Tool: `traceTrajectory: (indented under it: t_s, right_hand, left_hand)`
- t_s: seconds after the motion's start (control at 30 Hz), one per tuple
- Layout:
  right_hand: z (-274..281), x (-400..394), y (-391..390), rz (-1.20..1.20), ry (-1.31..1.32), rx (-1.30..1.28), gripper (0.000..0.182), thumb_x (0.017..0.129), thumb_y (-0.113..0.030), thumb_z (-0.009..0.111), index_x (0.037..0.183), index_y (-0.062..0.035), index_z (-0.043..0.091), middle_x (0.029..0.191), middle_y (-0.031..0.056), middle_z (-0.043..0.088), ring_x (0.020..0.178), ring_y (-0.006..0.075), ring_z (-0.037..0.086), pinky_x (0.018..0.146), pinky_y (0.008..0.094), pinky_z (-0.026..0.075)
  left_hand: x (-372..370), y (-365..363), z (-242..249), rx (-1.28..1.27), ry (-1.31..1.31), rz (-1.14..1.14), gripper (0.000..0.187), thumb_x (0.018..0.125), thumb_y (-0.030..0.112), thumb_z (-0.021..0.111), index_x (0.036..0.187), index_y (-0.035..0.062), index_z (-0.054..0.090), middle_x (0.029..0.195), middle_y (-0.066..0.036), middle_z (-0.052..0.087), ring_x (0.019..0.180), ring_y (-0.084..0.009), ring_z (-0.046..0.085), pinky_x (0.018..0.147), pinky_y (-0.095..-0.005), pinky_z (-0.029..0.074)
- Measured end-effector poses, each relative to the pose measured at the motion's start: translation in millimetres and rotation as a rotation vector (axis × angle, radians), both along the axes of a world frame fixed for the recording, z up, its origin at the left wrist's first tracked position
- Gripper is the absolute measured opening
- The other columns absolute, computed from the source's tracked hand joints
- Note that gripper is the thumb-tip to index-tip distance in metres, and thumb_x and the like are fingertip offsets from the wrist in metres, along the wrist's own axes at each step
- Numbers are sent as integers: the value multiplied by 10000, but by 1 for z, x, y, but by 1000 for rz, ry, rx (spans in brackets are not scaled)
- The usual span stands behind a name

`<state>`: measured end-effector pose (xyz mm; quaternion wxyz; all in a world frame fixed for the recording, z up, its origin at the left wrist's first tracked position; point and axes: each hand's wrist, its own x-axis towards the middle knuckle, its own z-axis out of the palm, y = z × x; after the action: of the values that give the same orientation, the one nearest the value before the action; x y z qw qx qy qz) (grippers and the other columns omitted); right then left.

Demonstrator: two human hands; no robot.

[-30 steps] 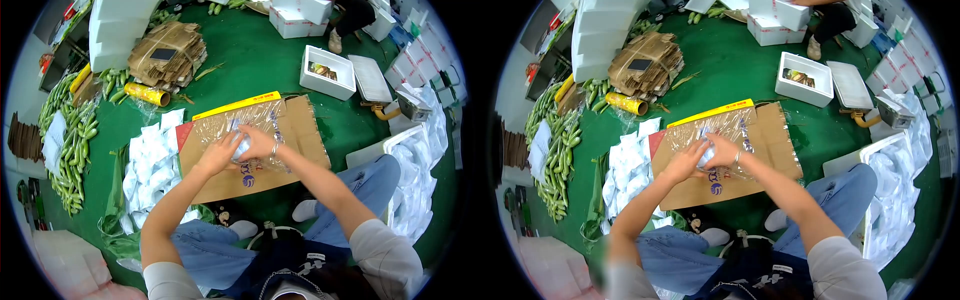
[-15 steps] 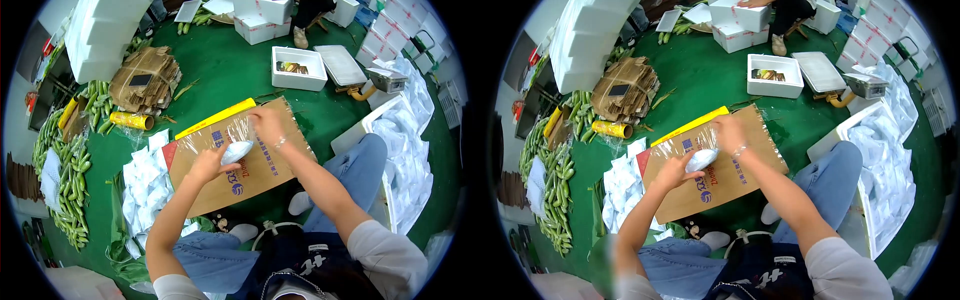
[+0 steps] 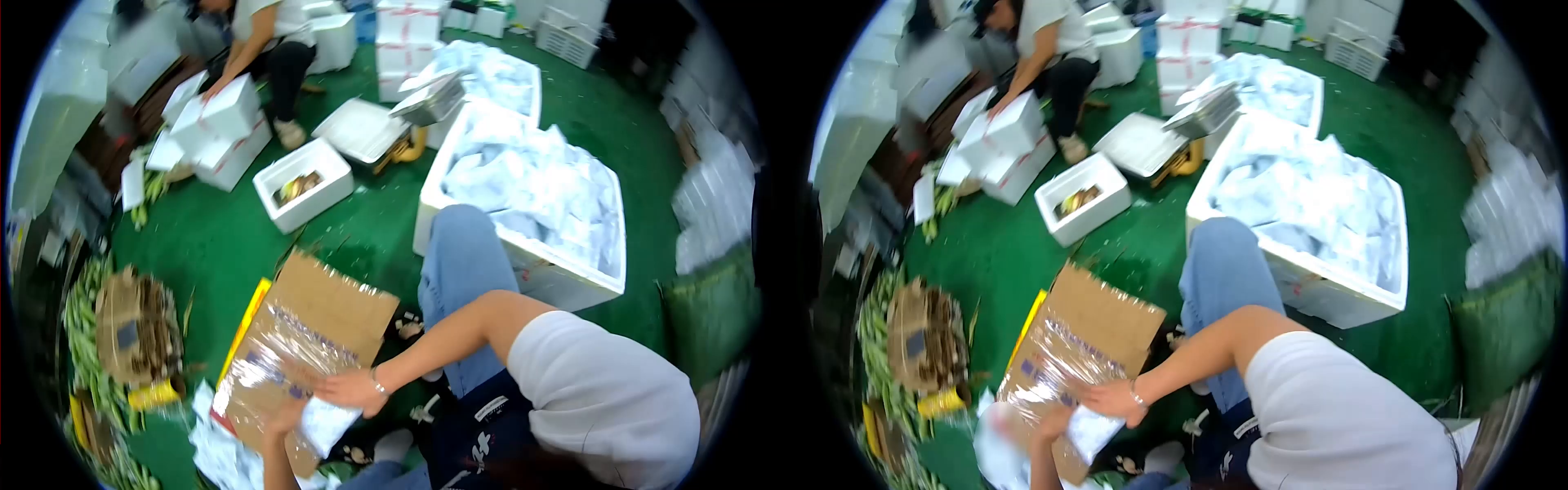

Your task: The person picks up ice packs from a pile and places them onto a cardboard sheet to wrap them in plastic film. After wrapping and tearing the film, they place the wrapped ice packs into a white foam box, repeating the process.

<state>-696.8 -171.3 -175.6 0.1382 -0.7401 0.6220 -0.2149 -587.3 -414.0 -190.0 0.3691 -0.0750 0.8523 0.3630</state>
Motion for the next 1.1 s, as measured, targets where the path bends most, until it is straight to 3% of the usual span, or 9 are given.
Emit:
traceTrajectory:
  t_s: [0.1,0.17,0.23,0.4,0.5,0.7,0.83,0.93,1.1]
  right_hand:
    - [19,-25,-49,47,-155,511,529,519,-324,756,908,25,677,1004,250,641,955,322,632,853,396,498]
    - [26,-52,-86,109,-353,636,294,572,-335,760,661,-63,697,855,183,680,789,285,660,745,396,519]
    - [2,-77,-124,91,-819,997,453,728,-343,716,1088,-73,658,952,106,672,876,217,630,744,355,500]
    - [-9,-67,-182,628,-1573,934,460,834,-398,626,1192,-111,595,1035,97,648,949,233,605,805,389,476]
    - [-32,-58,-197,612,-1446,783,464,843,-421,612,1178,-100,602,1035,107,651,960,249,604,833,395,466]
    - [-107,-43,-194,381,-799,434,486,861,-468,582,1148,-77,615,1035,127,655,984,281,602,888,407,446]
    - [-116,-32,-176,307,-694,362,503,870,-491,567,1134,-66,622,1035,136,658,996,297,601,916,413,436]
    - [-87,-20,-142,85,-585,94,484,863,-524,540,978,-65,641,1140,142,591,1240,324,435,1084,498,203]
    - [5,1,-96,69,-412,137,446,892,-470,523,847,-41,639,926,149,640,1014,313,559,914,476,363]
  left_hand:
    - [2,26,51,-325,446,-4,351,847,270,617,1036,-24,635,1033,-254,618,993,-383,581,865,-448,459]
    - [5,43,76,-404,745,380,447,773,337,694,1015,-28,606,966,-245,613,941,-417,583,839,-488,459]
    - [8,62,90,-557,722,292,491,741,358,720,1029,-20,597,961,-239,615,907,-418,598,816,-494,466]
    - [-12,34,42,-692,737,397,540,709,385,748,1025,-33,618,942,-237,635,850,-423,625,767,-490,486]
    - [-11,2,10,-554,712,345,495,744,368,726,1006,-47,654,907,-252,652,826,-427,633,759,-460,499]
    - [6,71,43,606,191,742,413,852,317,638,1045,-48,634,955,-240,654,903,-351,643,810,-406,485]
    - [37,142,53,558,104,615,409,854,291,624,1077,-51,601,992,-244,628,937,-357,618,837,-409,464]
    - [44,164,45,404,174,558,409,855,272,615,1101,-54,577,1020,-247,609,963,-361,599,858,-411,448]
    - [50,177,32,220,304,464,415,858,239,598,1141,-57,535,1067,-252,577,1006,-369,567,892,-415,422]
